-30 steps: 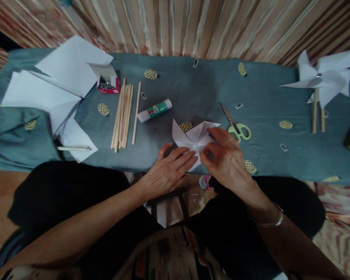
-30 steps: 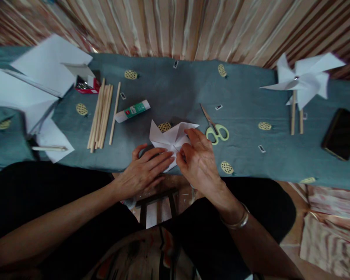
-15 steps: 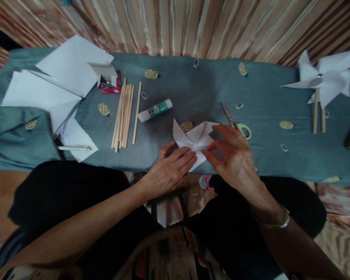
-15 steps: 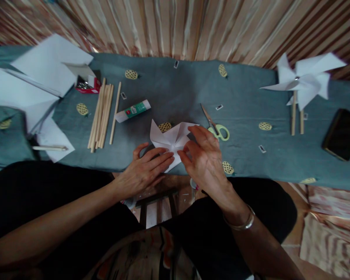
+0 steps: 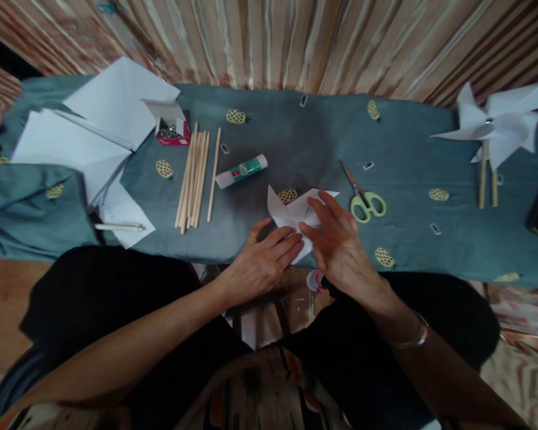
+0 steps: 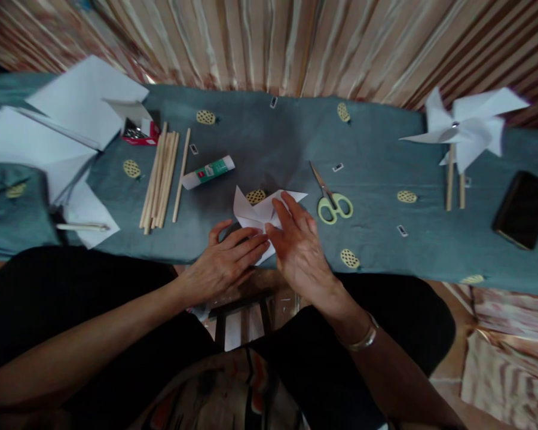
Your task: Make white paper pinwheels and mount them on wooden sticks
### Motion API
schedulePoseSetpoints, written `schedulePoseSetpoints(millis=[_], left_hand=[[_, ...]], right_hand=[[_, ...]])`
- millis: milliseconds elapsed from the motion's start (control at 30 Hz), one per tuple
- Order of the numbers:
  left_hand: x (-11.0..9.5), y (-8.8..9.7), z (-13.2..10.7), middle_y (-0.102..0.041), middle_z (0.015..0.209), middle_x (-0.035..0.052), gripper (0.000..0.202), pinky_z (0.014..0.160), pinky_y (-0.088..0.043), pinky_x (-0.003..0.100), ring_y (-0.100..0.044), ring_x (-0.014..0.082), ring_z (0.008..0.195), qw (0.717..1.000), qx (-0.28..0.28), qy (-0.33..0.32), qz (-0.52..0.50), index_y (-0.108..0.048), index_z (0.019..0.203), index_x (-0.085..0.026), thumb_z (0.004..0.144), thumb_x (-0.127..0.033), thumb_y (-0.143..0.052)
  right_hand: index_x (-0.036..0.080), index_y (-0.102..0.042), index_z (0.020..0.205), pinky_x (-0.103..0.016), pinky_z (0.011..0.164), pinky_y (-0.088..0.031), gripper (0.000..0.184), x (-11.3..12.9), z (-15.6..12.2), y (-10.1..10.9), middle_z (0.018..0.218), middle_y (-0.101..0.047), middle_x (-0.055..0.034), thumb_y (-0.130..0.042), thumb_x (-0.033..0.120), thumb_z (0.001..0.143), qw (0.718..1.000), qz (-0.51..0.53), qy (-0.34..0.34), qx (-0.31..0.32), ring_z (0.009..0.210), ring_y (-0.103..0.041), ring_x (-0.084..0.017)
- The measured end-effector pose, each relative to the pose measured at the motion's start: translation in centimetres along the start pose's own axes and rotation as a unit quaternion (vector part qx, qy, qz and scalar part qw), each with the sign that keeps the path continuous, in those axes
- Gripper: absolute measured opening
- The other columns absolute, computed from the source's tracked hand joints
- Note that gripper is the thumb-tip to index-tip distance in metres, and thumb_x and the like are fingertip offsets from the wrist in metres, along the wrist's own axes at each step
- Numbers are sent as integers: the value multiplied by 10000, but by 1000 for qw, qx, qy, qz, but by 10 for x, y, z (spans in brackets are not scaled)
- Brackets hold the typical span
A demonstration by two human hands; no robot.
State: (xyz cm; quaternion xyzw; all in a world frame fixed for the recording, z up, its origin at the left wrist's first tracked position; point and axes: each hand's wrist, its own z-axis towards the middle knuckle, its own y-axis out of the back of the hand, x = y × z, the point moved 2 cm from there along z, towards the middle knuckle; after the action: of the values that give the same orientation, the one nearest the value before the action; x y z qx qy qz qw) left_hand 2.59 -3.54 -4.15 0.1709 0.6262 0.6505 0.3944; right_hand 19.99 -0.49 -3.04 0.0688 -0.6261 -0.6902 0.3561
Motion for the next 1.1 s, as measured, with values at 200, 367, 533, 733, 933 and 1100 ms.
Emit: schedulePoseSetpoints(millis=[200,367,533,733,933,1100], left_hand=[[3,6,-2,-576,1322,125,425,1116,-185,517,-429,264,1280,999,-20,-2,-38,-479,1333,-153,932,-294,-474],[18,22,-2,-598,1286,95,459,1103,-178,503,-455,269,1244,992,-89,47,-73,-494,1338,-223,910,-389,-498],[40,26,-8,-599,1210,122,443,1012,-315,469,-465,277,1188,964,-169,165,-119,-557,1270,-169,887,-390,-530],[41,22,-18,-570,1189,113,419,1016,-359,457,-461,260,1159,934,-206,225,-186,-580,1236,-154,846,-310,-572],[14,13,-31,-542,1212,122,445,1048,-351,437,-483,243,1167,860,-256,316,-309,-579,1236,-147,805,-254,-601],[-15,5,-51,-588,1202,82,388,1028,-369,404,-520,222,1142,785,-299,338,-425,-639,1148,-212,761,-222,-649]], right_hand=[[376,-422,1363,-576,1062,-321,429,6,-5,-11,1492,-384,-36,-349,216,972,998,19,-55,-7,1429,-249,-297],[226,-503,1297,-532,1077,-313,370,7,-8,-15,1477,-401,-111,-323,202,974,1000,-14,-25,-5,1444,-209,-267],[152,-577,1210,-517,1078,-303,372,6,-8,-12,1424,-452,-158,-350,115,918,999,-50,19,8,1447,-186,-267],[80,-591,1225,-544,1070,-284,429,8,-5,-7,1426,-435,-231,-432,87,827,996,-65,15,62,1434,-203,-327],[132,-602,1258,-533,1074,-266,500,10,-2,-1,1470,-397,-206,-474,65,779,993,-76,-20,85,1439,-196,-327],[157,-600,1276,-549,1086,-240,551,10,0,6,1502,-358,-196,-534,108,732,992,-65,-21,106,1439,-193,-339]])
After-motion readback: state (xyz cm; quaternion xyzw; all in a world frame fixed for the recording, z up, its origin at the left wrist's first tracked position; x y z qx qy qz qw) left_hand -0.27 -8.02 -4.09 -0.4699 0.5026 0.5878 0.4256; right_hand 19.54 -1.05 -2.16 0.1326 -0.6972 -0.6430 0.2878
